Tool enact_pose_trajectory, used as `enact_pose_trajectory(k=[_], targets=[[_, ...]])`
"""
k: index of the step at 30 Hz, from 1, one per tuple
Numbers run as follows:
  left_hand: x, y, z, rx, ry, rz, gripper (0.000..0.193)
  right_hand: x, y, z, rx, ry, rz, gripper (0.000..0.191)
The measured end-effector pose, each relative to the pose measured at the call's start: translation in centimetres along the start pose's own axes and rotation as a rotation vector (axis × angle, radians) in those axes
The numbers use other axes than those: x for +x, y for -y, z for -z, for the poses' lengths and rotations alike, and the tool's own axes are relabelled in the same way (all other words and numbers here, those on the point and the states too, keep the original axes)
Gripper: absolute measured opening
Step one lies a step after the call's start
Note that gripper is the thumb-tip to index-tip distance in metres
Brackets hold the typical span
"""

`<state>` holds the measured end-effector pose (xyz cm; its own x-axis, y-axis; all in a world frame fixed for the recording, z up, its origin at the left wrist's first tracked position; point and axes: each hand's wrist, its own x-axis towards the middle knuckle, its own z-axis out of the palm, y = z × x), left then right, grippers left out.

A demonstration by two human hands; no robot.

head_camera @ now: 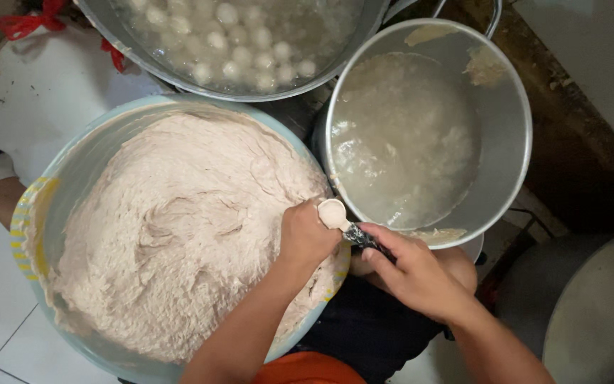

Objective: The person sits on the floor and pinches portions of dough from a large basin, rolls each portion into a ball by hand, dips the ball in a water-filled basin using a scoop, and drops it into a pot of boiling water where many similar balls are already cooking.

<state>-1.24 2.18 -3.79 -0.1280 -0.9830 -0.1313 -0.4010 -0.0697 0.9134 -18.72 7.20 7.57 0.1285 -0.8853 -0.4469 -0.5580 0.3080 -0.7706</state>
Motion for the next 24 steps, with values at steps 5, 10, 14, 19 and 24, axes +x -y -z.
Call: enact_pose_trajectory(k=[5,10,14,19,24], targets=[[0.9,-0.7,1.1,0.348,-0.033,0.029,0.052,1.1,-1.5,1.3,0.333,0.146,-0.296,0.045],[0.0,-0.8,0.8,0.439,-0.113,-0.029,0.053,1.7,-2.5,3.7,-0.203,-0.161,0.042,0.047],[-0.3,0.1,0.2,0.191,-0.175,-0.126,0.038,3.1,-2.4,4.9,-0.448,-0.241,-0.01,0.045],[-0.3,0.6,-0.2,-0.021,-0.202,-0.128,0.022,2.2,-1.2,4.2,-0.309,-0.223,-0.138,0.045],[-0.6,0.3,-0.4,-0.102,-0.201,-0.214,0.027,0.1,0.0,1.3,-0.193,-0.037,0.017,0.047]])
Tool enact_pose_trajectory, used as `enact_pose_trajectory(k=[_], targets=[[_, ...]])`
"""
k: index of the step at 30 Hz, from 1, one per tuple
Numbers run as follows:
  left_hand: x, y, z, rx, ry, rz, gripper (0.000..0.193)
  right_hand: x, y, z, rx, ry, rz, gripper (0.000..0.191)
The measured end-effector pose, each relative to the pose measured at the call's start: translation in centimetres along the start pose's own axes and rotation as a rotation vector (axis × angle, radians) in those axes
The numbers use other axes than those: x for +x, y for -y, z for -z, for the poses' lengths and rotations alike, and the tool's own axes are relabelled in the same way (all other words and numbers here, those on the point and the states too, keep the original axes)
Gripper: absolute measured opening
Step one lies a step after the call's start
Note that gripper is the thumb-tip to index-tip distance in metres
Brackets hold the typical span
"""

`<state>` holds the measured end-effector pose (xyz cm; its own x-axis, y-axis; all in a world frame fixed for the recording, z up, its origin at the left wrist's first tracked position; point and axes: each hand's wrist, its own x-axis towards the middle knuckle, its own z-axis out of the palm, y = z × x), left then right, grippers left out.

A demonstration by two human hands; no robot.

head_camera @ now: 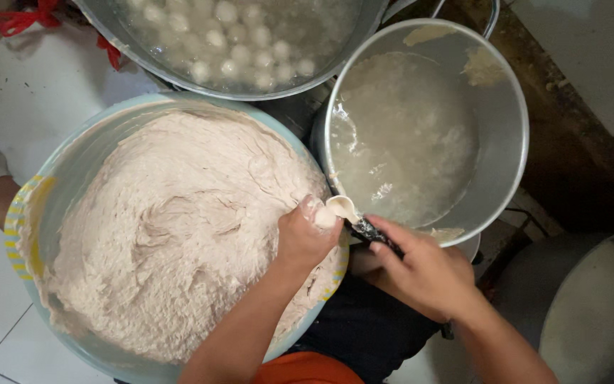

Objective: The person sits on the floor and pinches portions of dough from a large basin, rolls each portion into a ball by hand, dips the ball in a water-filled basin using a scoop, and drops it into a pot of boiling water where many similar balls are already cooking.

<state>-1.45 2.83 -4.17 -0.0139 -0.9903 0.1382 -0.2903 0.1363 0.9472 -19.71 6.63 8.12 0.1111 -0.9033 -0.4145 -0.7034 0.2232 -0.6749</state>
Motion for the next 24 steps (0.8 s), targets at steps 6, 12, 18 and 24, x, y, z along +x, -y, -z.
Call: enact_pose_trajectory(k=[6,12,18,24], targets=[[0.1,-0.9,0.1,0.147,0.168,0.263,0.017,-0.3,0.2,-1.3,0.307,0.085,-0.018,0.045],[1.0,-0.9,3.1,0.473,0.207,0.346,0.062,1.2,-1.1,-0.7,0.651,0.321,-0.195,0.045],[-0.7,-1.1,5.2,0.585,0.074,0.385,0.083,3.1,-4.3,1.2,0.669,0.145,-0.38,0.048],[1.3,-0.1,4.9,0.274,0.169,0.443,0.066,7.1,-6.8,1.8,-0.14,-0.177,-0.007,0.051]])
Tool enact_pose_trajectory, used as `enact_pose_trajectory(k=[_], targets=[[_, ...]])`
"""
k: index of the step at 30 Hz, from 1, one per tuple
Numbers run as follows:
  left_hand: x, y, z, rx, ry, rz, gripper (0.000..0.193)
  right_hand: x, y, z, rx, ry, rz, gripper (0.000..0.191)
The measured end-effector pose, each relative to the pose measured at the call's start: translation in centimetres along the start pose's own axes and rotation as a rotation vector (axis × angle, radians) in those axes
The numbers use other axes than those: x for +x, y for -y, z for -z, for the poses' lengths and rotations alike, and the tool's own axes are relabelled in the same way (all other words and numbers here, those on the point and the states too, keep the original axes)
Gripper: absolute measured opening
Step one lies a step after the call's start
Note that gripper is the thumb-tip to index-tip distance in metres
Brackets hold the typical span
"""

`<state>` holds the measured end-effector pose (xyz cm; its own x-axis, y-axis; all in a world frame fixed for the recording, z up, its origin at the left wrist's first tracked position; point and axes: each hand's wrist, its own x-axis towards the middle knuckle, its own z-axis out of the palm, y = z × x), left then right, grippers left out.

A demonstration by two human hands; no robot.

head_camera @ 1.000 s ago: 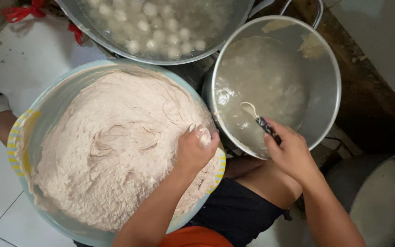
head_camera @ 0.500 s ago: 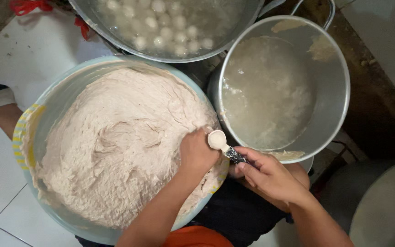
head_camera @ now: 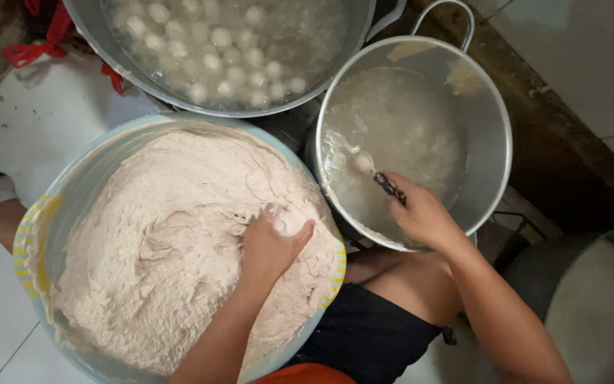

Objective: The person sits on the floor and pinches portions of dough from a large basin, rolls each portion into a ball by hand, dips the ball in a water-filled basin using a scoop, and drops it into a pot of boiling water where many similar balls are already cooking.

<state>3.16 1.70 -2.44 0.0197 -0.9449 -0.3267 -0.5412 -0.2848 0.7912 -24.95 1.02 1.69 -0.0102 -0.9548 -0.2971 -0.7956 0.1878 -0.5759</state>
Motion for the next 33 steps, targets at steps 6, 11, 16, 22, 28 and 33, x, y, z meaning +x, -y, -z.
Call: enact_pose_trajectory(k=[6,11,16,22,28,33], targets=[[-0.3,-1.1,-1.4,0.021,-0.139,-0.314,0.04,1.4,0.8,0.4,-0.123,-0.104,0.041,0.047],[0.0,-1.7,-2.5,-0.129,-0.298,-0.477,0.02,-0.8,2.7,2.1,-0.116,-0.088,-0.18,0.045],[-0.5,-1.7,-3.1,-0.309,-0.16,-0.309,0.022,-4.6,5.5,1.7,0.347,0.15,-0.225,0.032],[-0.2,-1.6,-3.7,-0.24,-0.14,-0.346,0.019,-7.1,8.5,-0.4,0.218,0.117,0.081,0.038],[0.3,-1.8,-3.5,0.068,0.032,-0.144,0.029,-6.0,7.2,-0.2,0.591,0.409,-0.298,0.039],[0.5,-1.0,-3.2,0.256,-0.294,-0.32,0.057,-5.3,4.9,1.1,0.201,0.129,-0.145,0.047]])
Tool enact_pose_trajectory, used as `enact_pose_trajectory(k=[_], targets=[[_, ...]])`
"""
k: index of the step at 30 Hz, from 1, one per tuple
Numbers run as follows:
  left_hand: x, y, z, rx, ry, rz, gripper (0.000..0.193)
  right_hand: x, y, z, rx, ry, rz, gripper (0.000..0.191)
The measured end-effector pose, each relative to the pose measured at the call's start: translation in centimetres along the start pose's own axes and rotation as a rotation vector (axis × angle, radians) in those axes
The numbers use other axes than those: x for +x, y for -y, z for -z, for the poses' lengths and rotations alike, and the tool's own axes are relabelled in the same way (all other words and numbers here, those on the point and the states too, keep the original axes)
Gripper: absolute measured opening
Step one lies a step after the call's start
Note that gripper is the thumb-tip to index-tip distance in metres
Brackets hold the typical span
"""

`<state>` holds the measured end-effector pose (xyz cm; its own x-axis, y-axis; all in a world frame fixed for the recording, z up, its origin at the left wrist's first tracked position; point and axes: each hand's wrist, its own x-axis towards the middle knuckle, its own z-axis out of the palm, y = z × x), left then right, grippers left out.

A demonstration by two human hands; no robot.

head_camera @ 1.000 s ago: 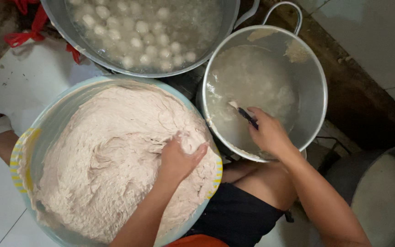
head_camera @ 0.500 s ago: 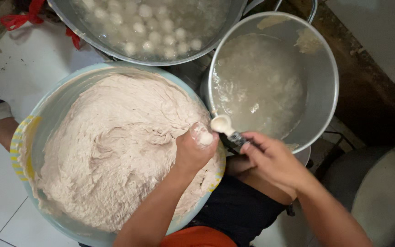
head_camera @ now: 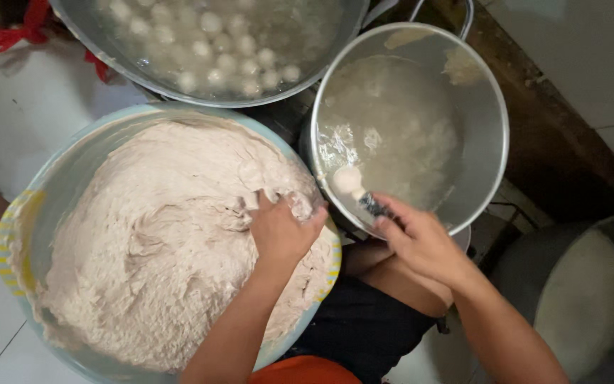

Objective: The person sits on the floor and pinches portions of dough from a large basin, rolls each portion into a ball by hand, dips the ball in a water-filled basin using a scoop, and drops it into a pot of boiling water where many similar balls are already cooking.

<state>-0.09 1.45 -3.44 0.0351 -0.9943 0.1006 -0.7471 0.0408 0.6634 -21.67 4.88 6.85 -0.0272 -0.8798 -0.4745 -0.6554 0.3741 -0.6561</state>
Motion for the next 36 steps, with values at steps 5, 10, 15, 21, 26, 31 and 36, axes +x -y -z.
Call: enact_pose_trajectory(k=[5,10,15,21,26,31,36], targets=[[-0.8,0.2,-0.8,-0.271,0.019,-0.023,0.034,1.8,-0.4,1.5,-0.297,-0.213,0.263,0.043],[-0.9,-0.2,-1.0,-0.391,0.04,0.049,0.027,0.8,0.7,1.1,-0.147,-0.081,-0.047,0.044],[-1.1,-1.0,-0.6,-0.561,0.06,0.088,0.026,-1.6,1.8,-1.1,-0.068,0.033,0.133,0.047],[-0.4,-1.4,-0.1,-0.389,0.27,0.179,0.021,-1.4,1.5,-2.1,0.216,0.223,0.056,0.046],[0.4,-0.7,0.0,-0.073,0.269,0.085,0.037,-0.4,0.2,-0.4,0.329,0.281,-0.204,0.05],[-1.0,-0.3,-0.8,0.028,0.01,-0.031,0.057,1.2,-1.0,0.8,-0.123,-0.091,0.183,0.049],[-1.4,0.1,-1.6,-0.36,-0.044,-0.04,0.037,2.1,-0.4,1.8,-0.271,-0.16,0.02,0.048]])
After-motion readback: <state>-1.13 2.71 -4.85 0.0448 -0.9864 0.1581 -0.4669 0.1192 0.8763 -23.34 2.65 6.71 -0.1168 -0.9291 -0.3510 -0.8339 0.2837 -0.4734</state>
